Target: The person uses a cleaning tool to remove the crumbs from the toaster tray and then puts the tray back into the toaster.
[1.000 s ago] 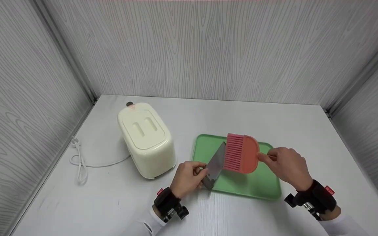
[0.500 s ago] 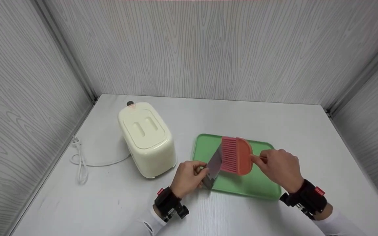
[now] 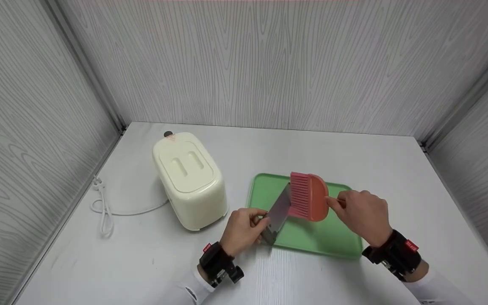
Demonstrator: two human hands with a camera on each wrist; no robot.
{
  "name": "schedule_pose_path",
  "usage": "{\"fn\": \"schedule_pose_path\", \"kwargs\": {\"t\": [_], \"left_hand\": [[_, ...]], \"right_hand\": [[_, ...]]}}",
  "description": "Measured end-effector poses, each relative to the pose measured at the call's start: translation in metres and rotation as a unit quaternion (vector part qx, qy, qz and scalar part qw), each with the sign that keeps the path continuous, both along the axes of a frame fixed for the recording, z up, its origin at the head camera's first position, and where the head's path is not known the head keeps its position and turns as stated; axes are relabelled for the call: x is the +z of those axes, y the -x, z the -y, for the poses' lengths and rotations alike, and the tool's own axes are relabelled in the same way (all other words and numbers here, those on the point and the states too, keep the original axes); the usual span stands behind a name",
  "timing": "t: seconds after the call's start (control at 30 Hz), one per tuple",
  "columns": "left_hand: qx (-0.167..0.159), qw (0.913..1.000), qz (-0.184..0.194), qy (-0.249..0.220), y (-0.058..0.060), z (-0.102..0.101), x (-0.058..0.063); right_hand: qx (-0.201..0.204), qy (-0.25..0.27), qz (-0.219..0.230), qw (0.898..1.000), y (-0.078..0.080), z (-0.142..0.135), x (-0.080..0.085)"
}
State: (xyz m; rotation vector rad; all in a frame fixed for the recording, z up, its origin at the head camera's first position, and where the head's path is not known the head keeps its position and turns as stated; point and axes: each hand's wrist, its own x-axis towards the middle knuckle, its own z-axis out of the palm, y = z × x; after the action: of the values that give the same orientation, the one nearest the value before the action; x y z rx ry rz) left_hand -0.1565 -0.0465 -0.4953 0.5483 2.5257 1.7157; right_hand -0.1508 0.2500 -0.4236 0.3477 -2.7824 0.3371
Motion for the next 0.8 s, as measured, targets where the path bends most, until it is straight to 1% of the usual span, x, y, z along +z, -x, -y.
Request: {"fn": "schedule_pose_path", "kwargs": {"t": [0.1,0.23,0.6,0.8], "left_hand": [[-0.002,1.0,0.001,-0.002,0.0,0.0,0.0],[0.0,1.0,0.002,0.001,0.0,0.0,0.0],[-0.004,1.0,0.004,0.001,-0.001,-0.001,0.002],[-0.008,0.9999,0.009,0.005,-0.001,0.0,0.002]], "right_hand": [[0.001,-0.011,-0.022,1.0,0.001,-0.001,-0.001],[-0.002,-0.015,-0.035,0.999,0.004,-0.003,-0.002],[-0.024,-0.019,-0.044,0.999,0.012,-0.011,-0.01],[-0.035,-0.016,-0.038,0.999,0.014,-0.017,-0.014]]}}
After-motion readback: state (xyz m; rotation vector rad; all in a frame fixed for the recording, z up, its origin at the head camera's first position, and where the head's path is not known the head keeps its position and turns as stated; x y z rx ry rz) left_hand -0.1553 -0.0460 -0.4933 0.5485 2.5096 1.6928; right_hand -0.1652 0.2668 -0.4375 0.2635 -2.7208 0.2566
